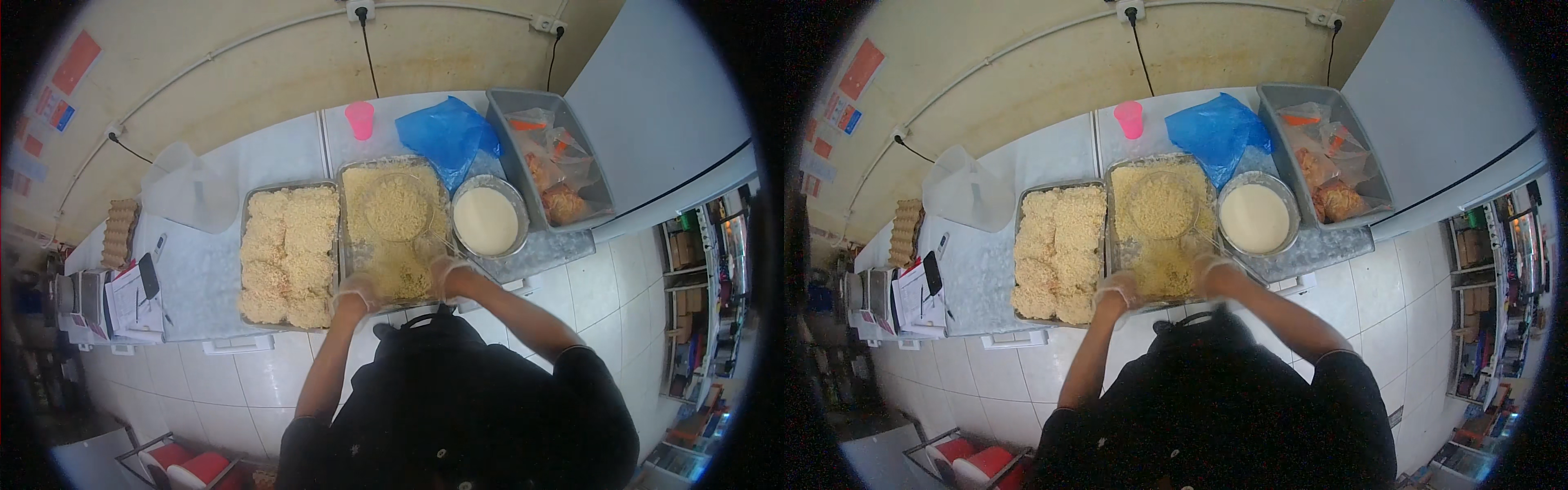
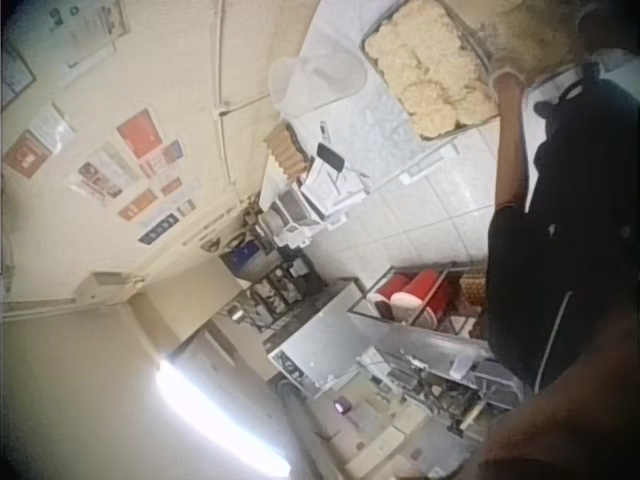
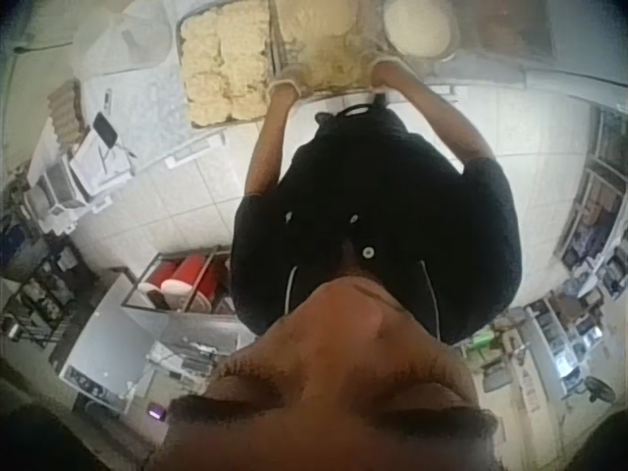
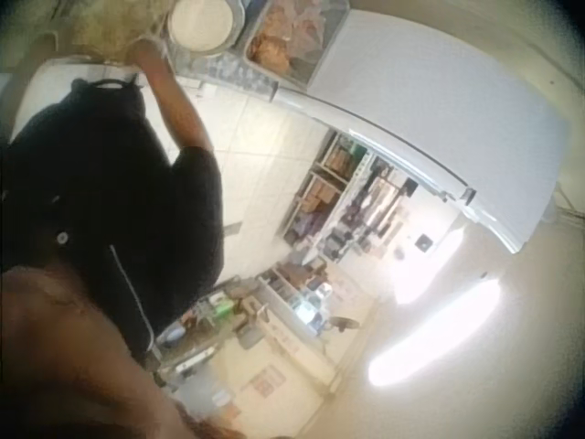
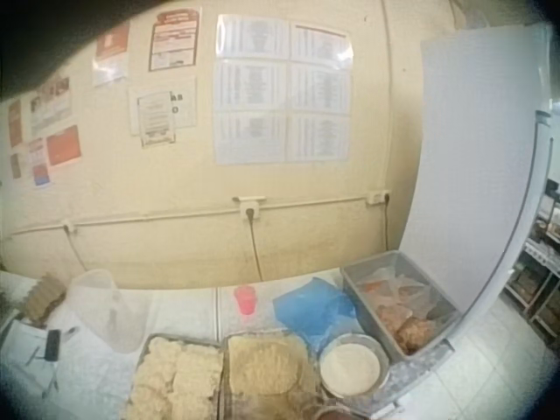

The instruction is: The person puts on plastic gloves, dips raw chicken pieces into liquid batter, coats them in breadcrumbs, and arranges the breaded chicken on a metal tray.

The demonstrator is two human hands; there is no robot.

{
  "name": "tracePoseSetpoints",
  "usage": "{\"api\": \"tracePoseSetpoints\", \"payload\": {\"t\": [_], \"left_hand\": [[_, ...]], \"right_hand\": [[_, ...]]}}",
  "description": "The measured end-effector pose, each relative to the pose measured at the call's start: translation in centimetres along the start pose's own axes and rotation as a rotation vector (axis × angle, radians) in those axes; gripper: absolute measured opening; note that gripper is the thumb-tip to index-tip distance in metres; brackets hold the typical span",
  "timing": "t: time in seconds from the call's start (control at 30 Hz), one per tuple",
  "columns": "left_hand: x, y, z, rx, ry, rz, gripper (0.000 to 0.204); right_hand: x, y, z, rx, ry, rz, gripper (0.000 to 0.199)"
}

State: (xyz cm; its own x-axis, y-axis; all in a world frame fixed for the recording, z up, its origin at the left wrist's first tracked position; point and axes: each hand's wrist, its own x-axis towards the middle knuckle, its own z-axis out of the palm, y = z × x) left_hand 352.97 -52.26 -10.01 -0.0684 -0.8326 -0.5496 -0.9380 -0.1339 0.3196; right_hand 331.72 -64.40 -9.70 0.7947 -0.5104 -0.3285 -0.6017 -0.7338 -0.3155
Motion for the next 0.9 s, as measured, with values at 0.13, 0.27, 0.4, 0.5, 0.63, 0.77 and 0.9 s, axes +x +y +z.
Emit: {"api": "tracePoseSetpoints", "payload": {"t": [0.13, 0.27, 0.4, 0.5, 0.63, 0.77, 0.9], "left_hand": [[3.1, 0.3, 5.7, 0.073, 0.277, 0.138, 0.046], [7.3, 1.5, 9.1, -0.133, 0.188, -0.036, 0.049], [6.8, 4.1, 3.5, -0.389, 0.548, 0.006, 0.057], [7.0, 4.6, -4.1, -0.368, 0.802, 0.177, 0.059], [6.0, 1.0, -6.1, -0.149, 0.967, -0.002, 0.046], [4.2, -0.9, -4.4, -0.307, 0.704, -0.070, 0.034], [3.6, 0.1, -1.5, -0.479, 0.785, -0.196, 0.028]], "right_hand": [[0.6, 1.3, 7.3, -0.057, -0.009, 0.006, 0.033], [3.3, 0.3, 9.6, 0.205, 0.174, 0.054, 0.030], [4.0, -1.7, -2.2, 0.380, 0.249, -0.021, 0.045], [7.6, 1.2, -5.4, 0.476, 0.294, -0.008, 0.046], [7.8, 1.1, -8.3, 0.298, 0.560, -0.254, 0.049], [6.0, 2.7, -3.8, 0.252, 0.423, -0.004, 0.051], [7.4, 3.0, -0.8, 0.296, 0.300, 0.309, 0.028]]}}
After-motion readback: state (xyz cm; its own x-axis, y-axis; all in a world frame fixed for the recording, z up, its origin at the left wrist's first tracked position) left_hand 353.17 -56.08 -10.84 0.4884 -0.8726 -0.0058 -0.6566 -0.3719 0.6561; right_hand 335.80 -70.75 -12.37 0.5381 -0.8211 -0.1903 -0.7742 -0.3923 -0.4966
